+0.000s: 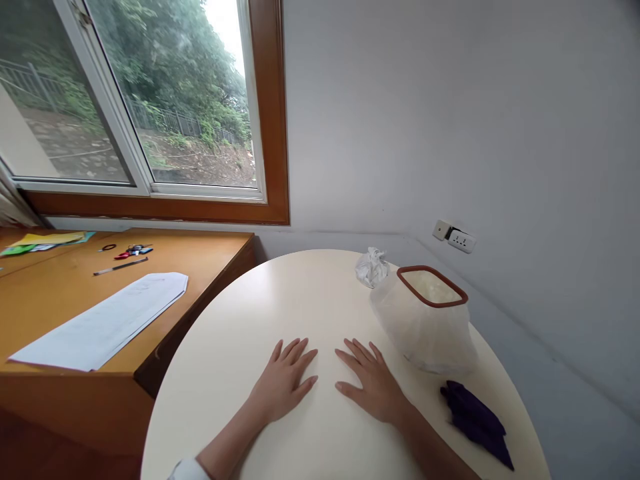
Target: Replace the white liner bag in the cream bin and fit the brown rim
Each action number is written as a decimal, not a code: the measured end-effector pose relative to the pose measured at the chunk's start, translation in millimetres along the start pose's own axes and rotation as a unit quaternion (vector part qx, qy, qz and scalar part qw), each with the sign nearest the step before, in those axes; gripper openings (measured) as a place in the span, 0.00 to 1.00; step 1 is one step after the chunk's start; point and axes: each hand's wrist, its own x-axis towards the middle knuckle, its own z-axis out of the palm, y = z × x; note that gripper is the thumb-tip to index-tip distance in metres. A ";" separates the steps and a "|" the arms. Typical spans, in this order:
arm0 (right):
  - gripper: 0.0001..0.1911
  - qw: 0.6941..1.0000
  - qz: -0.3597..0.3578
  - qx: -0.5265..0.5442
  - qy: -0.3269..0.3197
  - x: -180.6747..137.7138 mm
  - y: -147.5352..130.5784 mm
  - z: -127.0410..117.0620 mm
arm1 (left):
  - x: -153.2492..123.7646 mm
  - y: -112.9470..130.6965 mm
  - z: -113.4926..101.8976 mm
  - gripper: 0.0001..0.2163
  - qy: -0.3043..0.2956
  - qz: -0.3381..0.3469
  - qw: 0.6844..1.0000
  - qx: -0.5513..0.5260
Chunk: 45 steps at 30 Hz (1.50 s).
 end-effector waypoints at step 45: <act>0.27 0.998 -0.009 0.033 0.062 -4.6 2.5 12.3 | -4.7 -3.2 4.0 0.21 0.024 -0.011 0.997 -0.075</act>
